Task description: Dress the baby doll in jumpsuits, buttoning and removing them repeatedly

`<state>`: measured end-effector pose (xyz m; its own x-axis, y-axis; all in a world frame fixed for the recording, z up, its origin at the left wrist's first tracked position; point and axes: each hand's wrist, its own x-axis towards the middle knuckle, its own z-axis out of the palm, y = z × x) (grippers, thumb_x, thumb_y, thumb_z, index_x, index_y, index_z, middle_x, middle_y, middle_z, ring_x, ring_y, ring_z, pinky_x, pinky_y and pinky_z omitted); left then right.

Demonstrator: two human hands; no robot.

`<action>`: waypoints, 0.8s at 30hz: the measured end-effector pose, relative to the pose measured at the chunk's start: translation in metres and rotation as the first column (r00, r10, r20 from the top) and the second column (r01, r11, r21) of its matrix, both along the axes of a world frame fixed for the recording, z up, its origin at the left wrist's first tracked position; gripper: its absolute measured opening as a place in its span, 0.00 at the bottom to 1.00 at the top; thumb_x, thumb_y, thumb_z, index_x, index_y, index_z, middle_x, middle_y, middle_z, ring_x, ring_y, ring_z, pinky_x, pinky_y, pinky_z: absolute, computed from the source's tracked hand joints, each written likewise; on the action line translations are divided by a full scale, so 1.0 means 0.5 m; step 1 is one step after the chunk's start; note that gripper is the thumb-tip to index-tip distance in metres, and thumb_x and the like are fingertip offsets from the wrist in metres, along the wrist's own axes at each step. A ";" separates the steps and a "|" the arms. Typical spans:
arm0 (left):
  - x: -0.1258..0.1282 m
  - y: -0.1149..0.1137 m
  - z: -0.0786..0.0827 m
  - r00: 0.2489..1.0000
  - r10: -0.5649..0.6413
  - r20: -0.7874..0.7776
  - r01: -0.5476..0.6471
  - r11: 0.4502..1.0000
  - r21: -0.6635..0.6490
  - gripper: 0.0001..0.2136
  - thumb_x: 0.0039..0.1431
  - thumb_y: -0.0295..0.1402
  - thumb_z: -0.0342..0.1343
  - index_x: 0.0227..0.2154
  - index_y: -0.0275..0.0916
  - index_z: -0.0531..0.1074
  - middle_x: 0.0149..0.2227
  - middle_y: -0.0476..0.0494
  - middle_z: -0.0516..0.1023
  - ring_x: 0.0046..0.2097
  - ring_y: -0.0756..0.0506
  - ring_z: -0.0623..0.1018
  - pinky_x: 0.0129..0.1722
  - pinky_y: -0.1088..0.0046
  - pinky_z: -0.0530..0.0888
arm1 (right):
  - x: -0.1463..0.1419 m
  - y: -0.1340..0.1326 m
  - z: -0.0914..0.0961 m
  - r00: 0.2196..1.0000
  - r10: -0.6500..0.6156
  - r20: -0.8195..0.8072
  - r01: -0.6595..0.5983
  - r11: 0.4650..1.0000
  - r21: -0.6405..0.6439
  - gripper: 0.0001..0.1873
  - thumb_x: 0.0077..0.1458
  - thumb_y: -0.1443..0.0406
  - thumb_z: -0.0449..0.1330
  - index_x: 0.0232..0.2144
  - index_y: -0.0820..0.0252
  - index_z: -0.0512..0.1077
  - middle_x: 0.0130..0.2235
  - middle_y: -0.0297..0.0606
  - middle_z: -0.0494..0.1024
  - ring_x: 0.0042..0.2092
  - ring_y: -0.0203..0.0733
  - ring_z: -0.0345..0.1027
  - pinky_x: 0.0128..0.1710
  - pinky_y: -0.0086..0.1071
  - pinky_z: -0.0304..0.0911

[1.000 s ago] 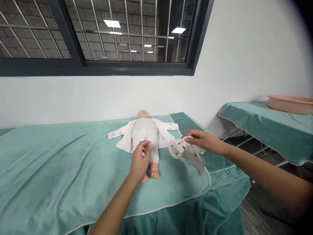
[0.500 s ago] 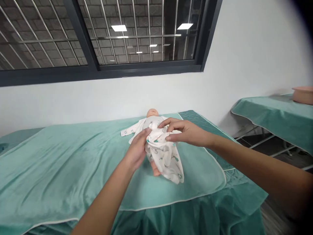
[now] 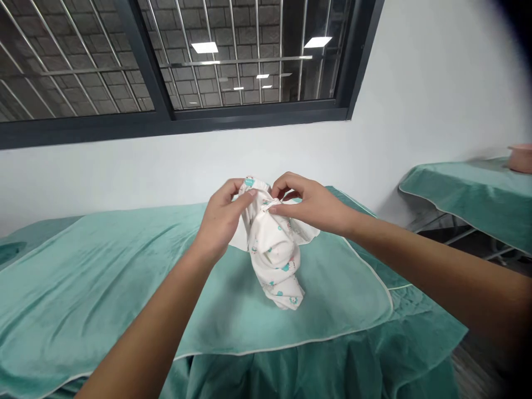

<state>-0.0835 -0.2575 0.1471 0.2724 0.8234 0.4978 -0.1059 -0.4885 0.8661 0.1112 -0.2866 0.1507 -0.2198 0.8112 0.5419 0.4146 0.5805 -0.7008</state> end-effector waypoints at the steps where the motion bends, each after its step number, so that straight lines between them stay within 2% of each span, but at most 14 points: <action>1: -0.001 0.001 0.005 0.999 0.020 0.033 -0.021 0.999 0.036 0.05 0.56 0.34 0.61 0.32 0.38 0.74 0.33 0.48 0.74 0.36 0.48 0.73 0.35 0.74 0.68 | -0.006 0.000 0.003 1.000 -0.024 -0.013 0.024 1.000 -0.012 0.11 0.50 0.60 0.66 0.36 0.56 0.71 0.42 0.34 0.74 0.44 0.40 0.68 0.47 0.38 0.64; 3: -0.002 0.000 0.012 0.994 0.015 0.106 -0.021 0.998 0.055 0.06 0.57 0.35 0.61 0.31 0.39 0.72 0.31 0.48 0.72 0.34 0.49 0.73 0.34 0.74 0.69 | -0.018 0.002 0.005 0.996 -0.072 -0.053 0.069 0.996 -0.056 0.16 0.48 0.59 0.67 0.39 0.56 0.70 0.43 0.35 0.74 0.45 0.41 0.67 0.45 0.36 0.64; 5: -0.001 -0.005 0.017 0.984 -0.018 0.178 0.016 1.000 0.015 0.07 0.57 0.36 0.61 0.33 0.40 0.71 0.31 0.49 0.71 0.33 0.49 0.73 0.32 0.74 0.69 | -0.026 0.004 0.002 0.994 -0.064 -0.090 0.053 0.991 -0.122 0.19 0.47 0.58 0.69 0.40 0.56 0.70 0.43 0.36 0.74 0.44 0.41 0.67 0.43 0.34 0.64; 10: -0.012 -0.002 0.027 0.946 -0.051 0.320 0.082 0.993 -0.083 0.07 0.57 0.36 0.59 0.32 0.39 0.69 0.33 0.47 0.70 0.37 0.46 0.75 0.38 0.70 0.73 | -0.023 -0.001 0.006 0.955 0.139 -0.263 -0.215 0.934 -0.286 0.18 0.46 0.55 0.69 0.33 0.58 0.69 0.31 0.32 0.73 0.31 0.36 0.66 0.28 0.28 0.58; 14: -0.041 0.019 0.030 0.935 -0.034 0.352 0.092 0.985 -0.149 0.06 0.57 0.33 0.52 0.26 0.38 0.68 0.29 0.46 0.69 0.37 0.44 0.77 0.38 0.68 0.75 | -0.007 -0.011 0.020 0.925 0.222 -0.308 -0.328 0.878 -0.350 0.20 0.45 0.54 0.71 0.28 0.59 0.67 0.29 0.31 0.72 0.30 0.35 0.65 0.27 0.27 0.57; 17: -0.064 0.033 0.026 0.955 -0.136 0.264 0.189 0.964 -0.187 0.07 0.55 0.34 0.53 0.24 0.37 0.68 0.25 0.46 0.68 0.34 0.43 0.77 0.33 0.68 0.74 | 0.004 -0.011 0.024 0.922 0.223 -0.315 -0.323 0.893 -0.313 0.21 0.46 0.53 0.71 0.25 0.58 0.65 0.27 0.30 0.70 0.28 0.33 0.63 0.25 0.27 0.55; 20: -0.071 0.036 0.024 0.950 -0.305 0.066 0.312 0.931 -0.189 0.11 0.53 0.40 0.59 0.32 0.36 0.75 0.30 0.43 0.75 0.34 0.43 0.77 0.31 0.70 0.73 | 0.003 -0.005 0.018 0.913 0.156 -0.376 -0.255 0.939 -0.231 0.22 0.49 0.50 0.69 0.27 0.56 0.64 0.26 0.29 0.69 0.25 0.32 0.60 0.24 0.27 0.54; 22: -0.063 0.031 0.024 0.926 -0.357 -0.118 0.329 0.922 -0.206 0.15 0.52 0.43 0.63 0.37 0.36 0.77 0.35 0.41 0.78 0.36 0.42 0.78 0.31 0.70 0.73 | -0.004 0.001 0.011 0.908 0.126 -0.400 -0.224 0.952 -0.208 0.21 0.50 0.49 0.68 0.29 0.55 0.64 0.26 0.28 0.68 0.24 0.32 0.59 0.23 0.27 0.54; 24: -0.047 0.024 0.023 0.886 -0.368 -0.283 0.308 0.922 -0.235 0.15 0.50 0.42 0.66 0.36 0.36 0.78 0.35 0.40 0.80 0.35 0.41 0.78 0.31 0.71 0.73 | -0.011 0.006 0.004 0.908 0.118 -0.402 -0.212 0.957 -0.199 0.21 0.50 0.48 0.67 0.29 0.55 0.64 0.27 0.28 0.68 0.24 0.32 0.59 0.22 0.27 0.54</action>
